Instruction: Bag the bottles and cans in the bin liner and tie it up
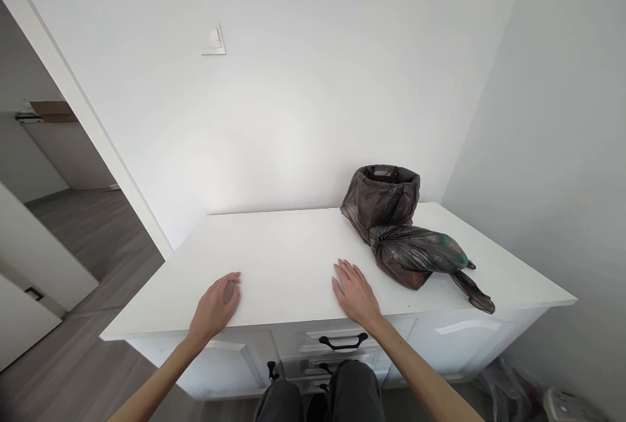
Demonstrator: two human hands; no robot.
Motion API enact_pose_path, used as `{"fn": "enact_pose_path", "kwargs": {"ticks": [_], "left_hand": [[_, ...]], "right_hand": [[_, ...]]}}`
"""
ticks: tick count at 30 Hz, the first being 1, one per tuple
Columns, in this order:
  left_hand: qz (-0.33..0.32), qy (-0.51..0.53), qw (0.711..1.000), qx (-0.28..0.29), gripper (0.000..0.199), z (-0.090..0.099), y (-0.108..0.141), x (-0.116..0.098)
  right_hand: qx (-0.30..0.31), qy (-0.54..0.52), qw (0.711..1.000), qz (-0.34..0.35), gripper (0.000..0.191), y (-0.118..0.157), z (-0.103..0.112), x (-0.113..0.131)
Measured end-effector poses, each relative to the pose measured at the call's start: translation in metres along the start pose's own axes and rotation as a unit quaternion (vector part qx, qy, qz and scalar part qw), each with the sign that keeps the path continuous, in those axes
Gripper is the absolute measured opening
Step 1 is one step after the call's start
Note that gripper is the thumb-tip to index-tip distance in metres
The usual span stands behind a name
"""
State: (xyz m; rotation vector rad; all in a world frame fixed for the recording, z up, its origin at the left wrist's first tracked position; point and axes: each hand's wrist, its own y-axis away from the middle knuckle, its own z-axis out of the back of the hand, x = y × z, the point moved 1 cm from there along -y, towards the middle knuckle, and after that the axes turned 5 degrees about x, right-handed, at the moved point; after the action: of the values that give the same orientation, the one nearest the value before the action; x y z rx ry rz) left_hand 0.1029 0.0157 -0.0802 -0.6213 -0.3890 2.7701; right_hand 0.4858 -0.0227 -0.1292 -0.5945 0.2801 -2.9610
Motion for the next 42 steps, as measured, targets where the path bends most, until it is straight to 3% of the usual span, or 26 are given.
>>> {"fn": "enact_pose_path", "kwargs": {"ticks": [17, 42], "left_hand": [[-0.011, 0.009, 1.000, -0.008, 0.024, -0.005, 0.014, 0.001], [-0.009, 0.010, 1.000, -0.005, 0.023, -0.001, 0.012, -0.001]], "right_hand": [[-0.014, 0.012, 1.000, 0.006, 0.057, 0.011, -0.009, -0.001], [-0.042, 0.002, 0.999, 0.009, 0.054, 0.009, -0.013, -0.002]]}}
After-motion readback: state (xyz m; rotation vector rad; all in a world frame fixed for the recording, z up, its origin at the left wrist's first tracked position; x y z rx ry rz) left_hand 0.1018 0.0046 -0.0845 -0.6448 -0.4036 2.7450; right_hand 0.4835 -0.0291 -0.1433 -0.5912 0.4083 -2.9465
